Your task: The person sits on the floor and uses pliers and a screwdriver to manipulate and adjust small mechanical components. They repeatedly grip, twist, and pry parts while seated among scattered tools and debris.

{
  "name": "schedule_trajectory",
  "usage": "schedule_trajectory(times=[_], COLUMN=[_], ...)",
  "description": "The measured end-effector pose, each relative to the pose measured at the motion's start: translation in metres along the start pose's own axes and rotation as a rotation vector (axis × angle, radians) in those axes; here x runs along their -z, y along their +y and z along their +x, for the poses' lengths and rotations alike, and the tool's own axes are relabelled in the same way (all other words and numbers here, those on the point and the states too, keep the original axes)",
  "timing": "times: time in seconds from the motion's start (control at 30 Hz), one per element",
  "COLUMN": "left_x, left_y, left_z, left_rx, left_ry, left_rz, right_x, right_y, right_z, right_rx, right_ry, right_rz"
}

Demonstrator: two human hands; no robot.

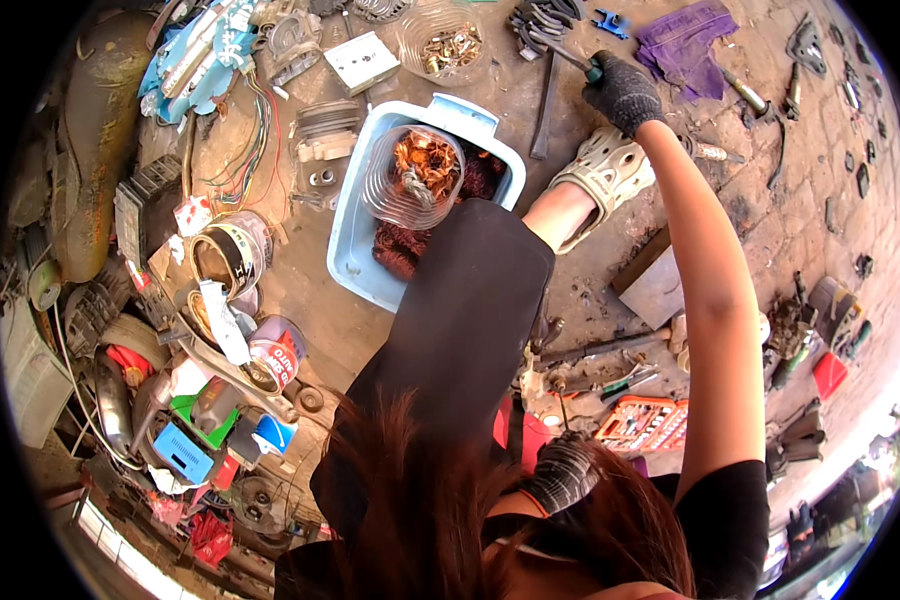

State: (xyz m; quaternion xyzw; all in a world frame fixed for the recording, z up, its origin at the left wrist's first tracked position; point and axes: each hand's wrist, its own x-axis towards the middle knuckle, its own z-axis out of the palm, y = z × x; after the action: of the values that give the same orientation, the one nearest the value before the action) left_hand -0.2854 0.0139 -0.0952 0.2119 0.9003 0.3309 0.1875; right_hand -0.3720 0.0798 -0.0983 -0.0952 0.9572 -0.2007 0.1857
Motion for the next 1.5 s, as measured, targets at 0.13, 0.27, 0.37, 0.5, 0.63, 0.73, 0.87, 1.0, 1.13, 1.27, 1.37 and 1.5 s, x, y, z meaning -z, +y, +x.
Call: schedule_trajectory(times=[0.13, 0.27, 0.37, 0.5, 0.63, 0.73, 0.87, 1.0, 1.13, 1.27, 1.37, 1.5], left_x=[0.009, 0.023, 0.017, 0.023, -0.034, -0.031, -0.013, 0.0, 0.019, 0.026, 0.027, 0.027], left_y=[0.007, 0.015, 0.009, 0.019, -0.015, -0.001, 0.014, 0.032, 0.071, 0.131, 0.185, 0.23], left_z=[0.004, 0.002, -0.002, 0.004, -0.006, 0.009, 0.005, -0.024, -0.077, -0.153, -0.231, -0.308], left_rx=[-0.073, -0.117, -0.113, -0.203, -0.051, 0.019, 0.064, 0.116, 0.168, 0.254, 0.35, 0.441], left_ry=[-0.037, -0.038, 0.005, -0.128, 0.147, 0.186, 0.222, 0.297, 0.331, 0.266, 0.132, -0.033], left_rz=[0.059, 0.147, 0.104, 0.397, -0.049, -0.337, -0.321, -0.428, -0.587, -0.778, -0.905, -0.931], right_x=[0.002, 0.002, 0.032, 0.054, 0.07, 0.029, 0.023, 0.032, 0.073, 0.11, 0.135, 0.147], right_y=[0.027, 0.045, 0.02, -0.009, -0.099, -0.115, -0.12, -0.119, -0.101, -0.069, -0.046, -0.061], right_z=[0.009, 0.008, -0.005, -0.011, -0.004, 0.029, 0.043, 0.02, -0.045, -0.139, -0.231, -0.363], right_rx=[0.106, 0.214, 0.15, 0.071, 0.046, 0.197, 0.031, -0.047, -0.212, -0.345, -0.557, -0.759], right_ry=[-0.022, -0.029, -0.249, -0.17, -0.137, 0.233, 0.177, 0.111, -0.017, 0.115, 0.158, 0.293], right_rz=[0.058, 0.455, 0.953, 1.272, 1.172, 0.777, 0.787, 1.021, 1.093, 1.073, 1.031, 1.061])
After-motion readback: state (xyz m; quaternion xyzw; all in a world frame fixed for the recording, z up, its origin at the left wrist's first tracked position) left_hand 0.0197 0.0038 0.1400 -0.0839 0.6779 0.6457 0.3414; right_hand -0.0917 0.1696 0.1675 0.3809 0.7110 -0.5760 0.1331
